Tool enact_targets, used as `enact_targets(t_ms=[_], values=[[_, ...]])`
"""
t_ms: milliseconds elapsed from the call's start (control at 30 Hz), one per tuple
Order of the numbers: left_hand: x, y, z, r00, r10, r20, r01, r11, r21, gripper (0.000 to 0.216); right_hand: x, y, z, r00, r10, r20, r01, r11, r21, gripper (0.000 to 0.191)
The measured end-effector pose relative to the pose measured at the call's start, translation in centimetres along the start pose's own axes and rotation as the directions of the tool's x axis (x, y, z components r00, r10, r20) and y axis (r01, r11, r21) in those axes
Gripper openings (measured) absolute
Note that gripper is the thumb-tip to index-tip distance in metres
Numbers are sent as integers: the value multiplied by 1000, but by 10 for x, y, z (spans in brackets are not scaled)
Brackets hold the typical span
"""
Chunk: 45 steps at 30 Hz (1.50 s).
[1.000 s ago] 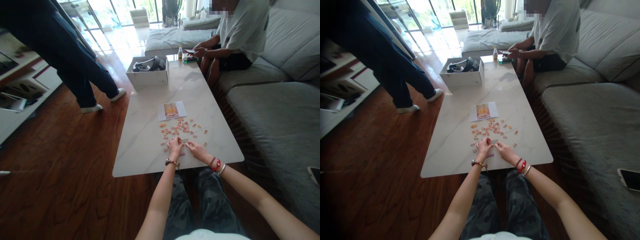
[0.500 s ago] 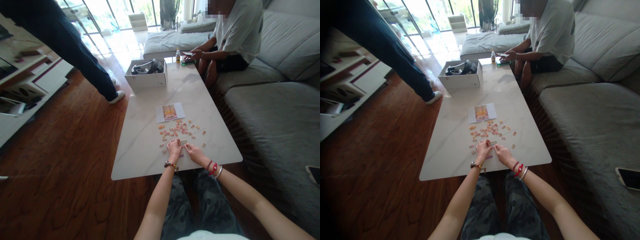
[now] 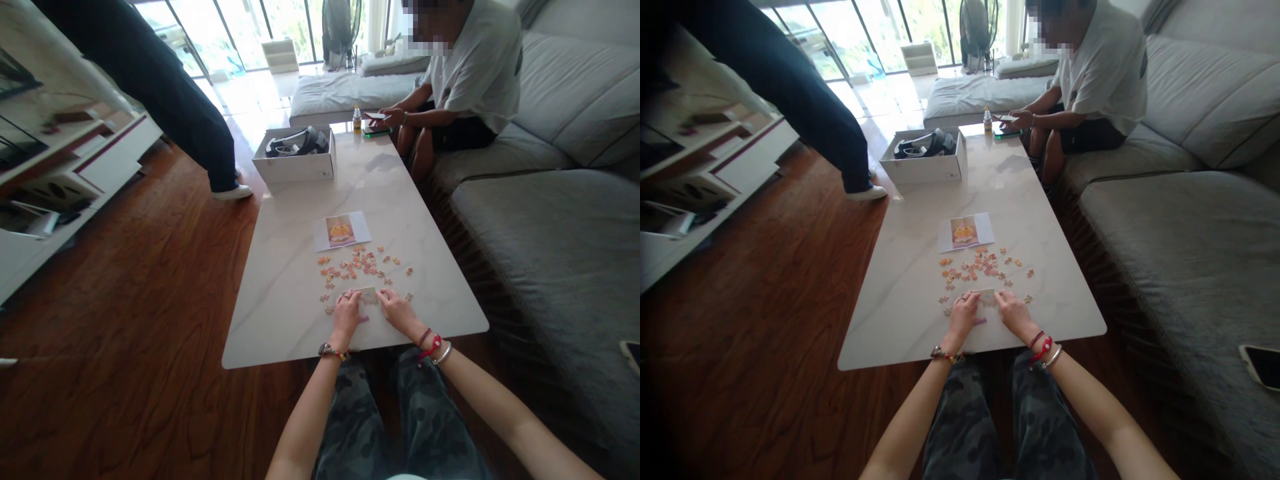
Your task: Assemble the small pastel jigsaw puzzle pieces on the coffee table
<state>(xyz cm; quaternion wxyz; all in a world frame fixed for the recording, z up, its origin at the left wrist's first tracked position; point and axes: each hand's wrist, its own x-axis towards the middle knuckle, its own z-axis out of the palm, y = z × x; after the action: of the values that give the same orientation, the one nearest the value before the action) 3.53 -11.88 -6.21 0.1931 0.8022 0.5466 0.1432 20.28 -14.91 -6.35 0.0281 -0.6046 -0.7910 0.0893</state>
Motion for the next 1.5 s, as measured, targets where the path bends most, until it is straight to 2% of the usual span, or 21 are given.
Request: enact_targets(t_ms=[100,167,300,400,533,633,767,900,1000,1133,1200,1333,1500], values=[[2,2,0,999,-39,-36,40,999,11,34,0,-2,1,999,-32,-13,33,999,30,42],[3,3,0,997,-55,-60,56,998,12,31,3,4,0,999,-8,-40,12,994,106,37],[2,0,2,997,-62,-49,62,998,-13,30,19,31,-8,962,224,-156,-182,952,245,30],[-2,-4,1,997,-44,-69,41,998,-49,34,34,48,-14,950,283,-132,-248,941,231,25],[-10,-14,-6,988,-27,-152,13,996,-90,37,44,55,-17,972,233,6,-230,955,188,14],[-18,-26,-16,976,-93,-197,79,994,-78,35,40,58,-16,975,219,39,-222,957,184,12],[-26,-39,-24,940,-247,-234,253,967,-7,32,35,51,-13,970,244,-6,-237,948,211,22],[-28,-43,-23,928,-294,-228,313,949,47,31,38,22,-6,990,113,-87,-77,936,344,25],[-27,-44,-18,934,-291,-205,303,952,29,28,41,2,-1,997,2,-71,24,930,368,17],[-24,-45,-14,942,-277,-189,274,961,-45,26,43,-4,0,1000,-15,-15,20,945,326,10],[-22,-47,-13,944,-268,-191,258,963,-75,26,44,-2,0,1000,-21,-22,27,944,329,12],[-19,-49,-12,945,-246,-214,220,966,-139,30,44,2,-1,995,-93,-39,101,932,349,34],[-19,-49,-12,946,-234,-223,183,956,-228,36,45,11,-2,991,-137,-10,130,915,381,31]])
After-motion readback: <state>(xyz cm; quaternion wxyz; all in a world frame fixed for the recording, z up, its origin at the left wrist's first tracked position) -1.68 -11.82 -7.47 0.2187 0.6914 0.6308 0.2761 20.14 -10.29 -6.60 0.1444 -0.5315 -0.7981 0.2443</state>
